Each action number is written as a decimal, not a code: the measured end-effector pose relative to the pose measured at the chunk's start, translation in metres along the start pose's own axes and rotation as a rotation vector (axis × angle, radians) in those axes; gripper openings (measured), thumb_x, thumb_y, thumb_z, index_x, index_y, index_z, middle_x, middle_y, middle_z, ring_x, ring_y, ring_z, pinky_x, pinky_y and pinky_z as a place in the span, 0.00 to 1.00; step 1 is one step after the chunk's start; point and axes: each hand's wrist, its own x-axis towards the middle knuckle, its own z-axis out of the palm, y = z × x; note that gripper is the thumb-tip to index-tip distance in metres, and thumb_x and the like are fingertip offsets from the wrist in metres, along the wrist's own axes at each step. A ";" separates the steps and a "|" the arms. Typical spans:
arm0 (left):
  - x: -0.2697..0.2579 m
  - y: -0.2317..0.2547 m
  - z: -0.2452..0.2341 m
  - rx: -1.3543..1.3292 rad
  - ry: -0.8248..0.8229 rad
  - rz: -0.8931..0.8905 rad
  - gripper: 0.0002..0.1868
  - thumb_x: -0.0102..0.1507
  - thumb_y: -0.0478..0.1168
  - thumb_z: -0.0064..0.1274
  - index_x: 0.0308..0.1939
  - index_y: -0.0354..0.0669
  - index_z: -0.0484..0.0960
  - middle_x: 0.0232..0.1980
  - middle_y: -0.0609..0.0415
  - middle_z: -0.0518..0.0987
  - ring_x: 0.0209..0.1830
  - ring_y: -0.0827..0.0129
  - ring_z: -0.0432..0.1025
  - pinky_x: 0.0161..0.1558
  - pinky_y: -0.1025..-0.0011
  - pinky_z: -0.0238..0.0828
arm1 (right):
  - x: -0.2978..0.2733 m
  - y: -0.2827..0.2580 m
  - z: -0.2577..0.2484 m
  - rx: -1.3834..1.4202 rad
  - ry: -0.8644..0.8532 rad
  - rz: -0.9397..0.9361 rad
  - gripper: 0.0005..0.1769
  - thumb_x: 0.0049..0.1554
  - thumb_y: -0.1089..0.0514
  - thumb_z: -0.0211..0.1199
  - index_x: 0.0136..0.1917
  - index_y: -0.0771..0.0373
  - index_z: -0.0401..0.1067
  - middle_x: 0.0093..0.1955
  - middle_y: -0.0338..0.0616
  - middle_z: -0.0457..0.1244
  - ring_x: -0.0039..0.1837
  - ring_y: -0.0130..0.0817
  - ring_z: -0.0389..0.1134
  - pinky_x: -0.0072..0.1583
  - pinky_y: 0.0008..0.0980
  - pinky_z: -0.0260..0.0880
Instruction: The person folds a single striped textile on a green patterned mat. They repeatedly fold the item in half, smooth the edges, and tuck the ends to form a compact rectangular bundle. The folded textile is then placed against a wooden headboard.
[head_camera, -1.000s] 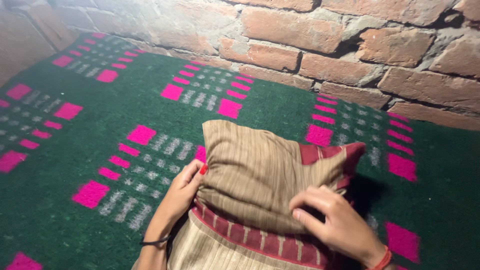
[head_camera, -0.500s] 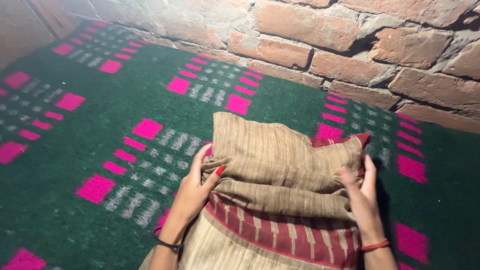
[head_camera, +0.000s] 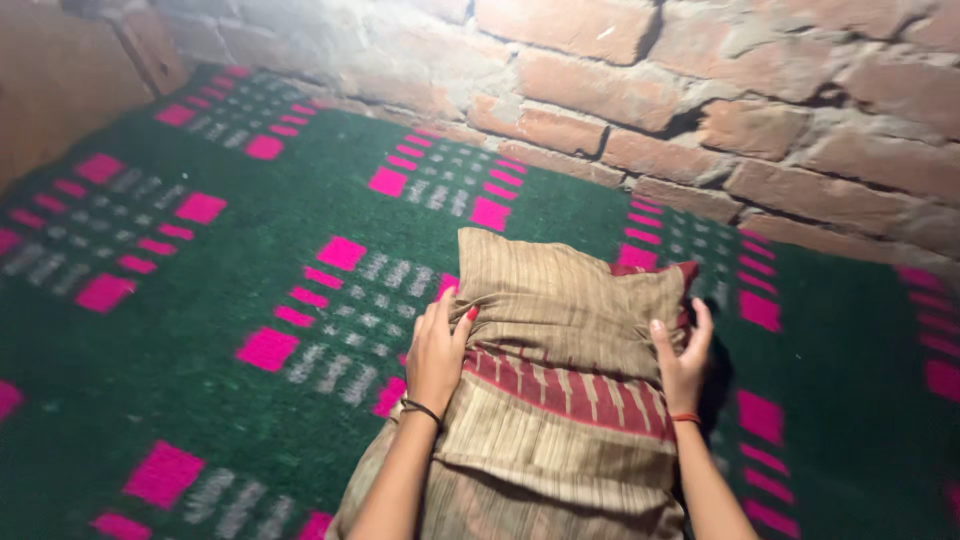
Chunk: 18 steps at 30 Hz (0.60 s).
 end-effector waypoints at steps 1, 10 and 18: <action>-0.008 0.002 -0.005 0.129 0.037 0.014 0.30 0.68 0.48 0.50 0.73 0.44 0.66 0.64 0.45 0.78 0.62 0.50 0.70 0.58 0.57 0.68 | -0.004 -0.007 -0.001 -0.069 -0.004 -0.069 0.39 0.63 0.52 0.64 0.80 0.67 0.54 0.78 0.50 0.54 0.79 0.38 0.53 0.77 0.34 0.51; -0.080 -0.002 -0.064 0.186 -0.052 0.135 0.30 0.65 0.44 0.45 0.72 0.42 0.66 0.66 0.40 0.74 0.68 0.49 0.66 0.66 0.55 0.61 | -0.116 -0.112 -0.048 0.219 -0.205 0.473 0.39 0.63 0.45 0.50 0.82 0.60 0.49 0.82 0.45 0.50 0.81 0.35 0.48 0.76 0.33 0.45; -0.142 0.006 -0.110 0.109 -0.102 -0.149 0.31 0.64 0.47 0.47 0.73 0.54 0.67 0.64 0.45 0.75 0.65 0.50 0.70 0.62 0.57 0.67 | -0.200 -0.167 -0.052 0.149 -0.089 0.567 0.37 0.58 0.57 0.52 0.80 0.63 0.56 0.80 0.43 0.54 0.78 0.32 0.54 0.74 0.30 0.51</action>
